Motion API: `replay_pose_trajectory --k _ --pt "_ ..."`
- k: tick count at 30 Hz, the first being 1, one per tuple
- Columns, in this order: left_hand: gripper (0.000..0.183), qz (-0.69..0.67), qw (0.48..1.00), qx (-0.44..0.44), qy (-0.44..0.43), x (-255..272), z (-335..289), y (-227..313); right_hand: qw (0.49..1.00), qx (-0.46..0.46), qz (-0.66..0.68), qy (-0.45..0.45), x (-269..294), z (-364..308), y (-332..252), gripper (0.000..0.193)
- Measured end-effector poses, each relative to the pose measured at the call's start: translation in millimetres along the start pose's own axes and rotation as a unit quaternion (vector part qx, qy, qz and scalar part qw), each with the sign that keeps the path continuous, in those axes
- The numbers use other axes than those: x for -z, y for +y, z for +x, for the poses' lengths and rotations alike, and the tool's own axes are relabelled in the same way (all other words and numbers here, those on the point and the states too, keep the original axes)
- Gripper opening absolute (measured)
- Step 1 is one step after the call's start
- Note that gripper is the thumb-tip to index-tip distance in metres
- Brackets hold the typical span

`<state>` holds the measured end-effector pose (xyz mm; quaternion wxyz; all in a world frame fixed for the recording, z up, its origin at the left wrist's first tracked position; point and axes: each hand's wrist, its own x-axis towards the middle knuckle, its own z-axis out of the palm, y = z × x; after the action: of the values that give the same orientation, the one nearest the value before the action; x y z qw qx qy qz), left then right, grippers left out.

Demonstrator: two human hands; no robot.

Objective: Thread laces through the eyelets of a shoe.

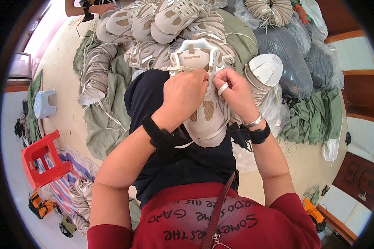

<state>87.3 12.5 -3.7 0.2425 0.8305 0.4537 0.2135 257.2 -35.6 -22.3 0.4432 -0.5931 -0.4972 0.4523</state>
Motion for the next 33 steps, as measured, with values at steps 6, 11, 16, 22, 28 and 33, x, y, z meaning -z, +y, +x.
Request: replay_pose_trajectory --k 6,11,16,22,28,33 --pt "0.011 -0.01 1.0 -0.007 -0.021 2 6 -2 1.0 -0.004 -0.001 -0.003 -2 0 -3 0.01" --pt "0.012 0.051 0.996 -0.016 -0.074 13 5 1 1.0 -0.008 0.02 0.001 -7 -2 6 0.016" --pt "0.011 0.158 0.982 -0.068 -0.071 56 -20 -23 1.0 0.004 0.01 -0.014 -3 0 5 0.018" --pt "0.014 0.213 0.966 0.145 -0.03 132 -78 -135 0.998 0.065 -0.003 0.012 -3 4 12 0.029" --pt "0.016 0.243 0.941 0.236 -0.003 185 -173 -276 0.998 -0.027 0.05 -0.029 -2 1 2 0.026" --pt "0.014 0.177 0.955 0.236 0.011 183 -156 -249 0.996 0.027 -0.032 -0.08 2 -13 -10 0.017"
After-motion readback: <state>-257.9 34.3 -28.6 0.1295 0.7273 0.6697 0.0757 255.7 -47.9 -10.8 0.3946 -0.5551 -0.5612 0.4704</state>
